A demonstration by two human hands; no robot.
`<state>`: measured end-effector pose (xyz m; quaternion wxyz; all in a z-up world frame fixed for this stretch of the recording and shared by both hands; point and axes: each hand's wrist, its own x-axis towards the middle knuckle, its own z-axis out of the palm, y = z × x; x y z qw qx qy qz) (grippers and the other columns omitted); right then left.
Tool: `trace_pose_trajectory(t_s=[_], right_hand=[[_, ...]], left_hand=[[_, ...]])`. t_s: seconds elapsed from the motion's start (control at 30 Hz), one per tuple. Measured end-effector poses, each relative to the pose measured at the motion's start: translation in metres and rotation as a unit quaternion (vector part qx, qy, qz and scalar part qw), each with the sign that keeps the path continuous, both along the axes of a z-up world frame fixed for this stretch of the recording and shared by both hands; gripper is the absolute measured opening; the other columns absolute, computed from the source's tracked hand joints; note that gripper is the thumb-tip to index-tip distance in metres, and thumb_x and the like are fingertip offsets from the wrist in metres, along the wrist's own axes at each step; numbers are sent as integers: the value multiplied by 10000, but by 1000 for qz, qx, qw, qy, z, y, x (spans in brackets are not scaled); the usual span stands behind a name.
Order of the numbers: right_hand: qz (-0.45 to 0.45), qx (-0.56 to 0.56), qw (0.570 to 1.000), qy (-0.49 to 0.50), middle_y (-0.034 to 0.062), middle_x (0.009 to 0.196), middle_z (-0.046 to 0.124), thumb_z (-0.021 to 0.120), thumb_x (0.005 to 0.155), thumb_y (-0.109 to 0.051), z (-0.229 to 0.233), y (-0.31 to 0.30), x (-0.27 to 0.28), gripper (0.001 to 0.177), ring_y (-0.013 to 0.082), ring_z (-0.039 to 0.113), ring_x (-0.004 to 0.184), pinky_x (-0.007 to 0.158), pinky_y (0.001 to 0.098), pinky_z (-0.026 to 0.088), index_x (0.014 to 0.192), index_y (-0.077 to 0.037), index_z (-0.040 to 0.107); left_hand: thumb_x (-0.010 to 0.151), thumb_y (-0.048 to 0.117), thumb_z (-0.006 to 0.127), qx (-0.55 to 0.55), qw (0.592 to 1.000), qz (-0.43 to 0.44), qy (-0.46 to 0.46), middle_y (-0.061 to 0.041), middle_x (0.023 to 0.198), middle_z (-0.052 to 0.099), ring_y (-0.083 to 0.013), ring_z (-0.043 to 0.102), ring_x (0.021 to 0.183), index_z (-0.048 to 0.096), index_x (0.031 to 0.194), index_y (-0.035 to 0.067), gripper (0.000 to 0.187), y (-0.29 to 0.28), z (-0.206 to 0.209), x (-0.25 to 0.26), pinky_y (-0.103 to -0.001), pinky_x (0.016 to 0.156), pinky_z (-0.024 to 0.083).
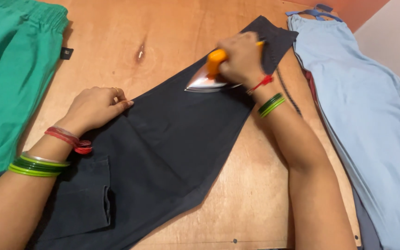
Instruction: The person irons a pair of black trousers on a wooden table using a yellow electric iron. They repeatedly smooth the fabric, fold the garment, and reposition it to iron different sections.
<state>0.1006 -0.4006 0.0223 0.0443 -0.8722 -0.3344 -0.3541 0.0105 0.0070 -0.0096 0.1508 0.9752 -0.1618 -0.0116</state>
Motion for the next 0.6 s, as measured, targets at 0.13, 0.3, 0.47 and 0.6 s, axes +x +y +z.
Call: trace_pose_trajectory(t_s=[0.13,0.3,0.47,0.6], right_hand=[[94,11,995,8,70,918,660,720,668,-231,9,84,-68,349,314,633,921,868,473,426,999,-128,678],[204,-11,978,49,40,913,597,735,759,-234,22,139,-130,306,261,614,917,859,442,431,1039,-156,639],[233,-23,971,54,37,857,569,817,773,-271,24,112,-114,296,244,607,859,814,401,455,964,-140,634],[198,5,980,30,48,892,640,883,617,-281,22,41,-58,419,285,636,877,807,418,487,944,-105,688]], left_hand=[[924,505,619,-10,1000,8,2,-134,899,775,-341,724,883,789,978,114,429,1,-1,-1,-462,770,553],[941,440,600,-82,995,20,48,-166,843,764,-338,734,820,764,1070,111,390,9,1,-3,-449,753,554],[941,421,592,-97,993,18,59,-146,853,775,-319,740,814,760,1083,113,379,9,3,-6,-434,740,553],[936,448,601,-69,995,30,60,-150,843,775,-327,734,822,764,1088,126,392,6,8,-7,-437,745,548]])
